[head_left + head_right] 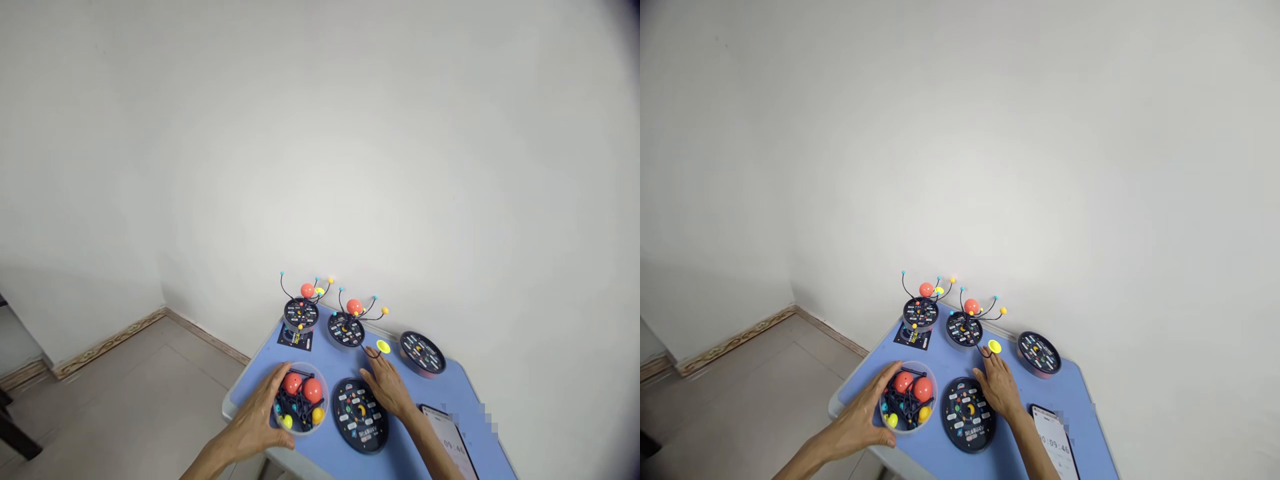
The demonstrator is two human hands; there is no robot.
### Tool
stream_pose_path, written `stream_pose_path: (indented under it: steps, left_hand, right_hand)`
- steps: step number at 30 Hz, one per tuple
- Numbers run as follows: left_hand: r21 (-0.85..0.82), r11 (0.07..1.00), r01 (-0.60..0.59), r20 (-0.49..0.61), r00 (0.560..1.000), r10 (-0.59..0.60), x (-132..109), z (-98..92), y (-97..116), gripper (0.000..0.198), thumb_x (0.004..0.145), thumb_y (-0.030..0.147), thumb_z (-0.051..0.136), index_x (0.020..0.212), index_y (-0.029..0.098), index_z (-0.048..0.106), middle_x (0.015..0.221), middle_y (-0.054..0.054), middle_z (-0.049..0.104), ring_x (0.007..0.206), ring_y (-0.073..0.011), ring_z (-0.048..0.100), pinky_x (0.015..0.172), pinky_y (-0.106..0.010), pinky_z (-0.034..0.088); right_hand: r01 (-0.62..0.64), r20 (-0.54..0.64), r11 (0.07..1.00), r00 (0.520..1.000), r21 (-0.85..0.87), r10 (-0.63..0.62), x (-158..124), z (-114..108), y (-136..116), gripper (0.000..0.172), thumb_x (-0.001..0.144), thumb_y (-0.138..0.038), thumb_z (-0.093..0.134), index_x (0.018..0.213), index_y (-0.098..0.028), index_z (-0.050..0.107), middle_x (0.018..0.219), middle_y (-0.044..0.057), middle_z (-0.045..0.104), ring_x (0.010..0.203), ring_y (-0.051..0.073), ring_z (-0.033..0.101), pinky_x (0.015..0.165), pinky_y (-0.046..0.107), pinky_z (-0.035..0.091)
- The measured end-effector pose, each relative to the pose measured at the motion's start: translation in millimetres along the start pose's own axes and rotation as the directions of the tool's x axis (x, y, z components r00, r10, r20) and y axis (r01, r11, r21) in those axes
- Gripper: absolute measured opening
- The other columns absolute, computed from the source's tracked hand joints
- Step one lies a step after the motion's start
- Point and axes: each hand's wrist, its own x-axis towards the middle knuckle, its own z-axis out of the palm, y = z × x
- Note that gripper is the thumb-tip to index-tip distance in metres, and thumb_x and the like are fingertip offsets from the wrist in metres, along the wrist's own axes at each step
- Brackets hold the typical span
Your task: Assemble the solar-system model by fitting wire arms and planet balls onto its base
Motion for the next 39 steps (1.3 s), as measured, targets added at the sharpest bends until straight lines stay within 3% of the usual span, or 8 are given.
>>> stream_pose_path:
  steps: [14,20,31,36,39]
  left_hand:
    - [0.030,0.999,-0.014,-0.008,1.000,0.014,-0.4,0.8,-0.1,0.116,0.058,0.038,0.087,0.155,0.029,0.025,0.162,-0.008,0.026,0.147,-0.0375,0.021,0.121,-0.050,0.020]
    - [0.045,0.999,0.001,0.000,1.000,-0.001,-0.2,1.8,1.1,0.116,0.060,0.031,0.085,0.156,0.023,0.022,0.163,-0.012,0.022,0.148,-0.0355,0.020,0.121,-0.052,0.018]
    - [0.028,1.000,0.002,-0.016,1.000,-0.001,-1.2,1.7,4.0,0.112,0.060,0.026,0.083,0.155,0.026,0.023,0.161,-0.009,0.029,0.147,-0.0329,0.026,0.121,-0.047,0.023]
    - [0.008,1.000,-0.026,-0.037,0.999,0.026,-0.3,3.1,1.4,0.111,0.060,0.026,0.083,0.154,0.030,0.025,0.160,-0.008,0.031,0.146,-0.0352,0.028,0.120,-0.053,0.023]
    - [-0.010,1.000,-0.020,-0.054,0.998,0.020,-0.3,2.6,1.4,0.109,0.062,0.026,0.082,0.154,0.030,0.025,0.161,-0.008,0.029,0.146,-0.0372,0.024,0.120,-0.054,0.022]
  right_hand:
    - [0.004,0.016,1.000,1.000,0.016,-0.004,20.9,14.5,-12.2,0.052,0.092,-0.039,0.039,0.137,-0.016,0.053,0.143,0.014,0.055,0.138,0.031,0.044,0.111,0.051,0.036]
    - [-0.010,0.055,1.000,0.998,0.014,0.009,21.6,12.3,-19.1,0.058,0.092,-0.039,0.039,0.140,-0.008,0.050,0.149,0.019,0.047,0.139,0.031,0.041,0.112,0.048,0.035]
    - [-0.068,0.058,0.997,0.996,0.033,0.066,-54.6,-20.4,-21.2,0.059,0.093,-0.045,0.039,0.140,-0.011,0.052,0.145,0.015,0.053,0.137,0.029,0.044,0.114,0.043,0.035]
    - [-0.143,0.193,0.987,0.973,0.070,0.127,-88.8,-31.3,-35.6,0.076,0.084,-0.054,0.056,0.146,-0.011,0.045,0.153,0.014,0.043,0.141,0.031,0.038,0.116,0.044,0.032]
    - [-0.159,0.248,0.987,0.958,0.028,0.147,-100.8,-31.4,-48.5,0.078,0.084,-0.050,0.058,0.149,-0.010,0.041,0.156,0.015,0.037,0.144,0.031,0.031,0.118,0.044,0.029]
